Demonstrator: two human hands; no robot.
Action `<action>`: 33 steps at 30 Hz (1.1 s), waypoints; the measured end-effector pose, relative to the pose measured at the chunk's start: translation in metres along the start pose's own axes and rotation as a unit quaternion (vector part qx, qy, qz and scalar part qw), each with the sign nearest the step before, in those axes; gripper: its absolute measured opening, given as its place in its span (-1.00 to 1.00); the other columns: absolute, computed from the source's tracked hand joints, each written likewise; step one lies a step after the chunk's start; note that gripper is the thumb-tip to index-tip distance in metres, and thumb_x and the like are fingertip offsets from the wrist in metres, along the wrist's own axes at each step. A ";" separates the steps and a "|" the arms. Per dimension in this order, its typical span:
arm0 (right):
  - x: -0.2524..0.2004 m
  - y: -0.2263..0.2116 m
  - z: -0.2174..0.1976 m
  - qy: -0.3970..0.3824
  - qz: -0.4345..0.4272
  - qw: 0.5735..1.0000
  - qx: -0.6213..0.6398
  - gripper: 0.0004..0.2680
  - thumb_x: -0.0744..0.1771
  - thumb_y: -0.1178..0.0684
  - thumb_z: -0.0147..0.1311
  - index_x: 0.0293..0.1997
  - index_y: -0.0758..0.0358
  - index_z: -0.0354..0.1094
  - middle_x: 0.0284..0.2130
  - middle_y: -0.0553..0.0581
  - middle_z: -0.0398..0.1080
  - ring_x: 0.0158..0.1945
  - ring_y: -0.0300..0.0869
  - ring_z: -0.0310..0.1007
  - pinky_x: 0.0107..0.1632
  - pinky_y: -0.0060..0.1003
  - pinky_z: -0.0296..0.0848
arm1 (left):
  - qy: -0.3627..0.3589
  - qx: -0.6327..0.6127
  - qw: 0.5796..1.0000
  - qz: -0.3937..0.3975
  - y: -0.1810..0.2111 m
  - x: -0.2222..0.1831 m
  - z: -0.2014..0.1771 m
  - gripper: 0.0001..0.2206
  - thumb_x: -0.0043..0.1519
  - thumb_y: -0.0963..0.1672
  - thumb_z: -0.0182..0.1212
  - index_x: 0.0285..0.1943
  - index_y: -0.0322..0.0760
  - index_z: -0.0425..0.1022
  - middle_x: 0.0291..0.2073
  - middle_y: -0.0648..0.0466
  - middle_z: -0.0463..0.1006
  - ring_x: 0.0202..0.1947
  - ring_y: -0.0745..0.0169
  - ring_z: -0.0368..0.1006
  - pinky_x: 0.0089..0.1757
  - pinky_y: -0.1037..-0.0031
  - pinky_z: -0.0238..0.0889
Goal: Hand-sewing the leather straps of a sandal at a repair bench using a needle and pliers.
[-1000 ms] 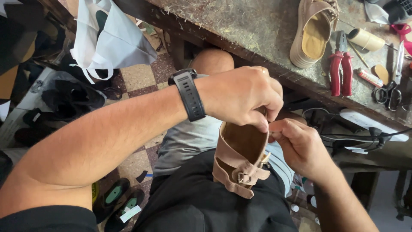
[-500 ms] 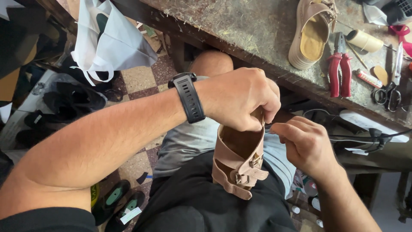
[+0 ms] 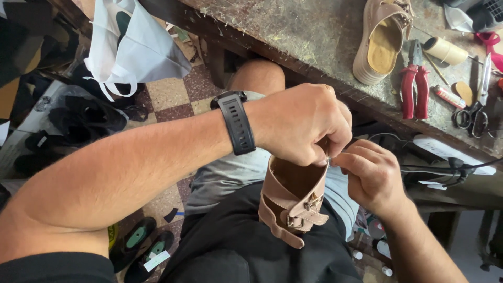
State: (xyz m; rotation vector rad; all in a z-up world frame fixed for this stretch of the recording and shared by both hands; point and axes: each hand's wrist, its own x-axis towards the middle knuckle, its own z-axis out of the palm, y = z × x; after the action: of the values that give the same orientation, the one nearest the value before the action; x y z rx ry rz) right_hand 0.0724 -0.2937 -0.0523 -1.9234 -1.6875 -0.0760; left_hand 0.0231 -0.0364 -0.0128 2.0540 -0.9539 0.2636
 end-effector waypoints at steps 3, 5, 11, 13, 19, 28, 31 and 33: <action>0.000 -0.007 0.003 0.008 0.019 1.000 0.016 -0.75 0.30 0.47 -0.24 -0.18 0.30 0.38 -0.52 0.12 0.34 -0.46 0.06 0.27 -0.34 -0.08 0.33 | 0.000 -0.002 1.000 0.002 -0.001 0.001 0.004 -0.91 -0.15 -0.17 0.34 -0.58 -0.01 0.58 -0.49 0.29 0.60 -0.50 0.31 0.50 -0.35 0.38 0.32; -0.001 -0.010 0.005 0.019 0.037 0.999 0.020 -0.74 0.26 0.50 -0.22 -0.20 0.31 0.38 -0.57 0.10 0.26 -0.50 0.02 0.20 -0.39 -0.12 0.26 | 0.000 0.006 1.000 0.004 -0.002 0.002 0.005 -0.92 -0.16 -0.16 0.33 -0.58 0.00 0.58 -0.51 0.28 0.59 -0.53 0.29 0.49 -0.36 0.36 0.30; 0.002 -0.018 0.007 0.013 0.039 0.999 0.009 -0.68 0.20 0.48 -0.22 -0.18 0.24 0.40 -0.59 0.03 0.25 -0.54 -0.02 0.19 -0.42 -0.14 0.25 | -0.009 0.027 1.000 -0.012 -0.007 0.002 0.012 -0.91 -0.17 -0.16 0.34 -0.58 0.02 0.58 -0.49 0.28 0.59 -0.51 0.25 0.50 -0.38 0.35 0.30; 0.001 -0.019 0.007 0.011 0.035 0.999 -0.002 -0.68 0.21 0.48 -0.23 -0.15 0.26 0.40 -0.60 0.06 0.21 -0.55 -0.01 0.15 -0.42 -0.12 0.23 | -0.003 0.036 0.999 -0.018 -0.006 0.002 0.014 -0.92 -0.17 -0.16 0.31 -0.58 0.01 0.57 -0.51 0.29 0.58 -0.51 0.26 0.50 -0.35 0.36 0.32; 0.001 -0.014 -0.002 -0.017 0.027 0.999 -0.013 -0.92 0.41 0.31 -0.06 -0.12 0.45 0.39 -0.32 0.24 0.47 -0.27 0.13 0.47 -0.14 -0.02 0.49 | -0.015 0.078 0.996 -0.035 -0.012 0.002 0.017 -0.92 -0.10 -0.14 0.31 -0.56 0.07 0.57 -0.50 0.31 0.58 -0.49 0.26 0.49 -0.15 0.29 0.32; -0.023 0.003 0.011 0.086 0.144 0.986 0.001 -0.92 0.37 0.22 0.27 -0.12 0.37 0.46 -0.21 0.23 0.53 -0.20 -0.04 0.54 -0.11 -0.21 0.50 | -0.043 0.109 0.992 -0.044 -0.012 0.013 0.017 -0.89 -0.04 -0.10 0.42 -0.55 0.09 0.56 -0.55 0.33 0.57 -0.45 0.24 0.51 -0.12 0.23 0.32; -0.024 0.008 0.011 0.095 0.148 0.983 0.042 -0.94 0.38 0.18 0.24 -0.16 0.30 0.44 -0.20 0.17 0.49 -0.18 -0.08 0.51 -0.07 -0.24 0.48 | -0.035 0.105 0.993 -0.047 -0.008 0.015 0.017 -0.88 -0.07 -0.15 0.36 -0.57 0.10 0.57 -0.61 0.34 0.57 -0.47 0.25 0.50 -0.18 0.27 0.35; -0.022 0.006 0.011 0.093 0.151 0.982 0.059 -0.95 0.39 0.16 0.22 -0.16 0.27 0.45 -0.20 0.13 0.47 -0.17 -0.11 0.49 -0.07 -0.26 0.45 | -0.025 0.098 0.994 -0.052 -0.005 0.016 0.017 -0.85 -0.11 -0.18 0.29 -0.59 0.11 0.59 -0.65 0.35 0.58 -0.49 0.25 0.51 -0.23 0.29 0.36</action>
State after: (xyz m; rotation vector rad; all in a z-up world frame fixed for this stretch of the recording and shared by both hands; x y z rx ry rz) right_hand 0.0706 -0.3090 -0.0725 -1.9929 -1.2378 -0.0357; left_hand 0.0348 -0.0566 -0.0189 2.2919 -0.8768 0.2613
